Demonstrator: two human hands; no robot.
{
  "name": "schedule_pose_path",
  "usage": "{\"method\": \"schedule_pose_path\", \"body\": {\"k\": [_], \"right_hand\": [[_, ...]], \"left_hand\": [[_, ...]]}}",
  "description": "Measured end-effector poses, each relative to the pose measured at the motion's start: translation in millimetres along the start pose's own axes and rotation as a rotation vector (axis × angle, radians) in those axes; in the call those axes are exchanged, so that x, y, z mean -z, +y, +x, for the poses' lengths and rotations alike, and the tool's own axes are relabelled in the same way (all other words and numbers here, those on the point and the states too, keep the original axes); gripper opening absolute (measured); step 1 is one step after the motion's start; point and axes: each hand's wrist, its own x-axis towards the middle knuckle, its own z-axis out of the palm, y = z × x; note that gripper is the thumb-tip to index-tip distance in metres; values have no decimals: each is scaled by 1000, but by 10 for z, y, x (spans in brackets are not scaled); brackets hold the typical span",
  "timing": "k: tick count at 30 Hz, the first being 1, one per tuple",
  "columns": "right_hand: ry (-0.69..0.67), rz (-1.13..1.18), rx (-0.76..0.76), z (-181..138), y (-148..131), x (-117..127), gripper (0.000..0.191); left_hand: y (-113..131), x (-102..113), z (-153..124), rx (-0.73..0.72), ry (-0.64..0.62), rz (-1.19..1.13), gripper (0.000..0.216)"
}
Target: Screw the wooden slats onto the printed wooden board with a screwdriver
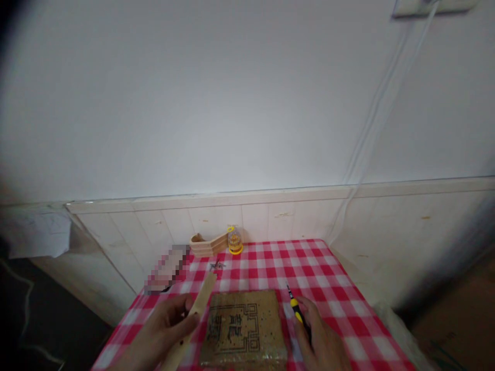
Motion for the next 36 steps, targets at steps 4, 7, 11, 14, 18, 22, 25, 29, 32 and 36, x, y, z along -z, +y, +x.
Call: {"method": "schedule_pose_path", "body": {"k": [4, 7, 11, 14, 18, 22, 25, 29, 32, 36], "right_hand": [[27, -18, 17, 18, -3, 18, 44], [-17, -147, 71, 18, 20, 21, 39], [-42, -333, 170, 16, 50, -12, 36], [-67, -399, 200, 12, -13, -14, 37], [-151, -431, 177, -5, -206, 42, 36], [-193, -357, 144, 4, -348, 135, 33], [-170, -293, 109, 50, -432, 228, 32], [-171, -180, 111, 110, -661, 306, 30], [-209, -86, 122, 91, -916, 258, 28], [-268, 57, 145, 17, -1216, 88, 23]], "left_hand": [[-111, -305, -62, 13, -146, 7, 35], [86, -430, -43, -145, -202, 307, 10], [364, -426, -52, -221, -227, 666, 17], [404, -331, -72, -216, -222, 677, 9], [272, -162, -53, -128, -153, 480, 13], [94, -72, -3, 51, -93, 144, 33], [42, -84, 11, 24, -80, -91, 44], [80, -152, -2, -26, -101, -282, 49], [129, -199, -17, -43, -106, -361, 48], [202, -208, -14, -40, -54, -355, 48]]}}
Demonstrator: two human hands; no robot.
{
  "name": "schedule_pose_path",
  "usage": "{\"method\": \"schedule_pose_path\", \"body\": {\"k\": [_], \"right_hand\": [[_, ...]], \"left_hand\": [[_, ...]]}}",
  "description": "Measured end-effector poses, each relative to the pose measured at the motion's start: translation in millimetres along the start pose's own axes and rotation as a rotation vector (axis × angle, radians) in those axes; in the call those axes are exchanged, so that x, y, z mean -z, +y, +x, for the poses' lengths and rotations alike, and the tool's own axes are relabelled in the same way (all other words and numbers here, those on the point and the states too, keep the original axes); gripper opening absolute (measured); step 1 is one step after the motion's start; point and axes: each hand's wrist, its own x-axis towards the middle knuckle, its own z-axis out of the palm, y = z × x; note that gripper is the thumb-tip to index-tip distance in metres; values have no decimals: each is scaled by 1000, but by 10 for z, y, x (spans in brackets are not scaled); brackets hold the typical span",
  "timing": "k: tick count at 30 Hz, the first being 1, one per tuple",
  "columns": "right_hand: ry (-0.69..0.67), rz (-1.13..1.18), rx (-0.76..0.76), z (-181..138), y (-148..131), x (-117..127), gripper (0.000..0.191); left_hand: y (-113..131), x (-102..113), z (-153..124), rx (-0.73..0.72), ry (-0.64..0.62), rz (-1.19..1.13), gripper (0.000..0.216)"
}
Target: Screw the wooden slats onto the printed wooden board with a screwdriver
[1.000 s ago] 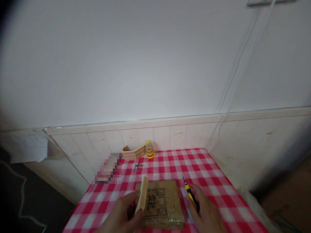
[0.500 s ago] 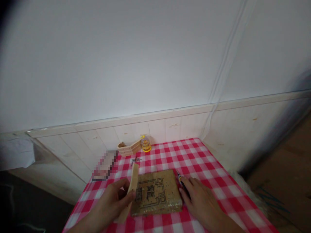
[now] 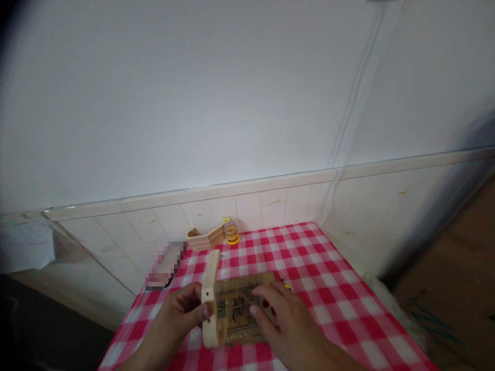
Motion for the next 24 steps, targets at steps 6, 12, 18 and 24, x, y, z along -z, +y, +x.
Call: {"method": "schedule_pose_path", "body": {"k": [6, 12, 18, 24], "right_hand": [[14, 166, -6, 151, -104, -121, 20], [-83, 522, -162, 257, -165, -49, 40], [-20, 493, -92, 138, -269, -233, 31], [84, 104, -61, 301, -193, -266, 11]], "left_hand": [[33, 60, 57, -232, 113, 404, 28], [-81, 100, 55, -1015, -37, 1190, 17], [-127, -49, -1, -1260, -135, 1539, 23], [-274, -183, -27, -1105, -79, 1490, 12]]}}
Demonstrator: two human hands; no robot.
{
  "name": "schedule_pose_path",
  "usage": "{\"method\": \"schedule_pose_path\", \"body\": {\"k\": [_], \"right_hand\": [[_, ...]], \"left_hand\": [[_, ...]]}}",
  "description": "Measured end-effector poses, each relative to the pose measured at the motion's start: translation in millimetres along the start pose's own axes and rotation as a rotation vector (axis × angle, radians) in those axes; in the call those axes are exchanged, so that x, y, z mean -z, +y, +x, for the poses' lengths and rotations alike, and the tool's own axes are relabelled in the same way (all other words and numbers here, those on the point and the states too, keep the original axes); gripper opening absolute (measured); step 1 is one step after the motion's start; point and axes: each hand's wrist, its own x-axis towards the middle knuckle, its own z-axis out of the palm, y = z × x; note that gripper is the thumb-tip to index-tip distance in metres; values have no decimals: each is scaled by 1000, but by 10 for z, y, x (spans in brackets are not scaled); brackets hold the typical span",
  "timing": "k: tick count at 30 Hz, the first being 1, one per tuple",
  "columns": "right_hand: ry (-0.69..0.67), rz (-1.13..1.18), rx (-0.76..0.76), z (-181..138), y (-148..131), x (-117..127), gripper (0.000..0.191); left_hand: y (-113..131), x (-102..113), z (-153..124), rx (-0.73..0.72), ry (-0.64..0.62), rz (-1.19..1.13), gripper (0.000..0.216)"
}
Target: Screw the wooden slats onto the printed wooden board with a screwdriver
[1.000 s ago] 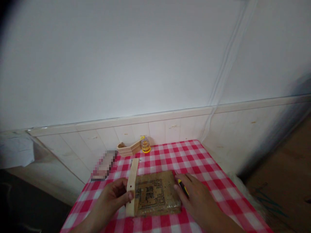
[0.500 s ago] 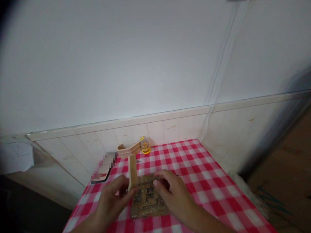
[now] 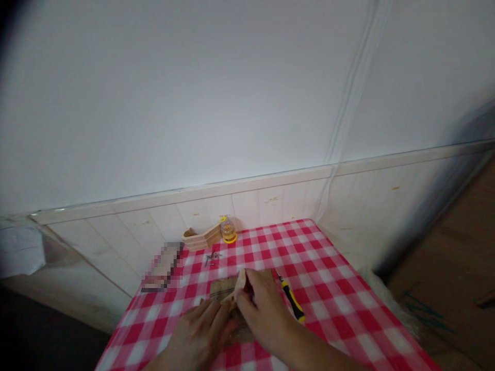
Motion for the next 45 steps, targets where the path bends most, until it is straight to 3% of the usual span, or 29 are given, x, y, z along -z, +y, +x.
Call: {"method": "schedule_pose_path", "body": {"k": [3, 7, 10, 14, 16, 18, 20, 24, 26, 33, 35, 40, 45], "right_hand": [[7, 2, 15, 145, 134, 101, 11], [3, 167, -40, 341, 344, 250, 9], [-83, 315, -93, 478, 465, 287, 4], [-203, 422, -42, 630, 523, 251, 9], [-211, 426, -26, 702, 534, 239, 11], [-217, 419, -26, 764, 551, 239, 13], [-225, 411, -27, 799, 576, 225, 15], [-209, 383, -33, 766, 626, 58, 18], [-181, 369, -38, 723, 645, -68, 18], [-187, 410, -14, 654, 666, -209, 18], [-199, 431, -3, 642, 644, -174, 20], [-181, 442, 14, 589, 553, -96, 18], [-145, 276, 32, 544, 416, -90, 10]], "left_hand": [[-122, 119, -39, 235, -42, -168, 20], [-414, 280, -132, 756, -265, -391, 35], [-516, 217, -202, 941, -374, -613, 54], [-482, -9, -159, 929, -376, -1159, 61], [-474, -93, -90, 884, -386, -1491, 63], [-495, -137, -38, 849, -399, -1672, 67], [-531, -152, -25, 879, -398, -1668, 63], [-580, -178, -61, 1129, -402, -1349, 60], [-585, -207, -56, 1185, -365, -1303, 61], [-570, -314, 32, 1095, -300, -1685, 52], [-534, -327, 10, 1133, -231, -1698, 53], [-319, -287, -54, 1347, 78, -1631, 46], [-167, -244, -26, 1377, 195, -1864, 53]]}}
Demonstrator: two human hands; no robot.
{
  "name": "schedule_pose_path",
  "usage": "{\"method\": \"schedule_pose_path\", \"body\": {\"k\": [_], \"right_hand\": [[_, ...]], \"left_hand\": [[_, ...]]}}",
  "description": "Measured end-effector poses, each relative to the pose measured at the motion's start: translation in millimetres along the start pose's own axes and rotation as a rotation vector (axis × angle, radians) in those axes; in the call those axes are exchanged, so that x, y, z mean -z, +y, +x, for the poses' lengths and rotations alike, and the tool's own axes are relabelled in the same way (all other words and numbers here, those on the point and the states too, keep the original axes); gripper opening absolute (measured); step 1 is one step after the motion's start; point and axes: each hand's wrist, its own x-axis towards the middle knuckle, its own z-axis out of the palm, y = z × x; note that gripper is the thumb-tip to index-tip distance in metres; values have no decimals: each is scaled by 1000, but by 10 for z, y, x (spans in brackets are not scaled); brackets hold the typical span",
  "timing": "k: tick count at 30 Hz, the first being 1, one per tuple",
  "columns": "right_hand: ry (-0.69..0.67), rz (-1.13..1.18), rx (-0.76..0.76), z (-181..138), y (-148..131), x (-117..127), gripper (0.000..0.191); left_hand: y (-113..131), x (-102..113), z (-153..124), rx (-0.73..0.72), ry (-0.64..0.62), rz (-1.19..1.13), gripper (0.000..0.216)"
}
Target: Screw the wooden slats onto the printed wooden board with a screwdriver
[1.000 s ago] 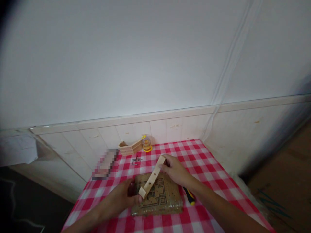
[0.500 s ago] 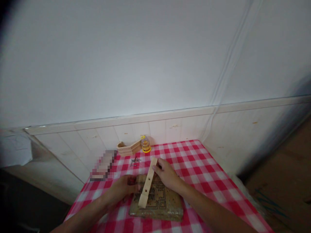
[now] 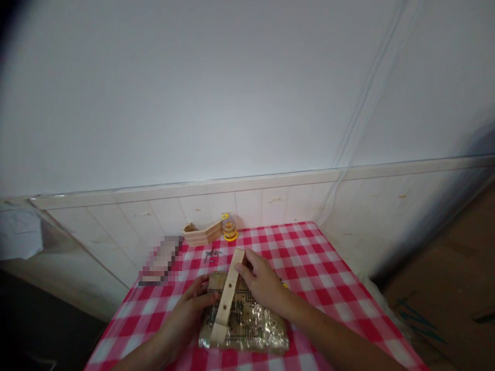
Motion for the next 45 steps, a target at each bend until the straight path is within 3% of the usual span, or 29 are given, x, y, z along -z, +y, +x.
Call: {"method": "schedule_pose_path", "body": {"k": [9, 17, 25, 38, 42, 45], "right_hand": [[-53, -245, 21, 29, -294, -96, 16], [-66, -281, 40, 29, -339, -96, 17], [-107, -423, 112, -73, -450, -80, 21], [-120, -344, 92, -45, -423, -127, 22], [-191, -242, 94, 40, -417, 32, 22], [-121, -222, 97, 87, -420, 196, 20]], "left_hand": [[-88, -8, -79, -68, -172, -16, 68], [-141, 14, -63, -159, -60, 133, 63], [-154, -9, -126, -224, -57, 132, 65], [-166, 13, -89, -216, -42, 132, 58], [-129, 6, -95, -168, -45, 104, 55], [-109, 18, -90, -144, -67, 67, 56]]}}
